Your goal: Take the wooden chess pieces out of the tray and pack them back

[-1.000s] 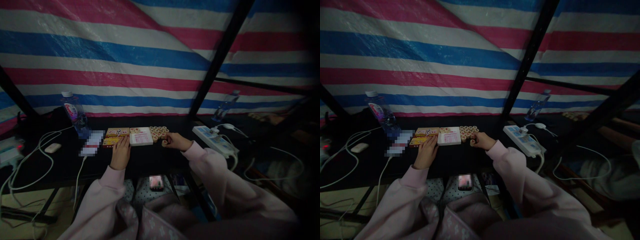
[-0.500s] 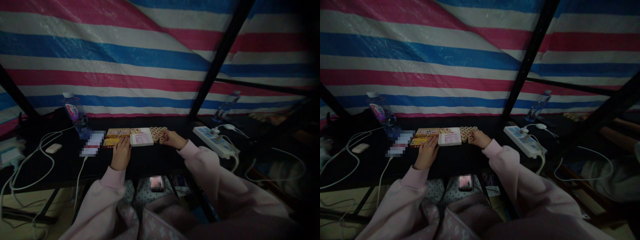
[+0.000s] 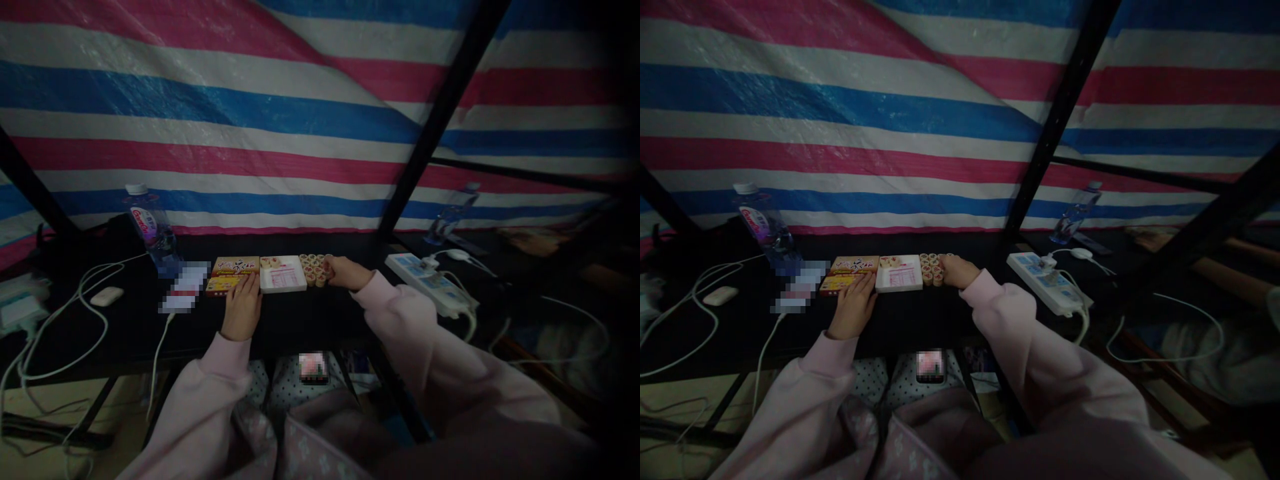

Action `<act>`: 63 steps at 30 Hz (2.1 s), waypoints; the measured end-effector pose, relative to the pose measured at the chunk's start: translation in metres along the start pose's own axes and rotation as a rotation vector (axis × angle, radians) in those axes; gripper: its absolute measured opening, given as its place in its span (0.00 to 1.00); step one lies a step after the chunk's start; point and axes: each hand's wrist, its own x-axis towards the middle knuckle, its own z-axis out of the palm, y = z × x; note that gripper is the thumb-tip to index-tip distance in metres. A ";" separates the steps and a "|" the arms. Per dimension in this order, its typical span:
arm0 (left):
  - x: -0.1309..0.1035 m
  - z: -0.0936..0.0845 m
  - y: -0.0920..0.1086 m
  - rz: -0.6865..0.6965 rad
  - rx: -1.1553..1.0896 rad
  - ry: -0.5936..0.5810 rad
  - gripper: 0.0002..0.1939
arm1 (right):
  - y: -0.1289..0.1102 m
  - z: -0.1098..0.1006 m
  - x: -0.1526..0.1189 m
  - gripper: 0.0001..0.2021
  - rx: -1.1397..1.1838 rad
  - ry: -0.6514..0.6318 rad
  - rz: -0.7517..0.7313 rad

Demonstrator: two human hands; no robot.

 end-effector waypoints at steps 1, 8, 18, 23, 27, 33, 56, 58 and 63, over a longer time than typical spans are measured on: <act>0.000 0.001 0.000 0.001 0.001 0.003 0.23 | -0.004 -0.007 0.002 0.13 -0.032 -0.015 0.004; 0.000 0.001 0.000 0.004 0.012 0.006 0.22 | -0.058 -0.029 0.039 0.15 -0.126 0.007 -0.166; 0.000 0.001 -0.001 0.010 0.008 0.002 0.22 | -0.100 0.017 0.087 0.15 -0.220 -0.031 -0.188; 0.000 0.001 -0.001 0.010 0.011 0.005 0.23 | -0.101 0.028 0.087 0.15 -0.198 0.010 -0.164; 0.000 0.000 0.000 0.019 0.022 0.004 0.22 | -0.101 0.027 0.087 0.13 -0.156 0.021 -0.156; 0.000 0.002 -0.001 0.012 0.019 0.005 0.23 | -0.082 -0.003 0.063 0.05 0.132 0.190 -0.218; -0.001 0.000 0.000 0.006 0.009 0.006 0.22 | 0.024 0.084 -0.046 0.08 0.591 0.667 0.138; 0.000 -0.001 0.000 0.009 0.002 0.003 0.22 | 0.026 0.086 -0.045 0.09 0.609 0.675 0.127; 0.000 -0.002 0.001 0.000 -0.008 -0.010 0.22 | 0.030 0.087 -0.042 0.09 0.612 0.665 0.133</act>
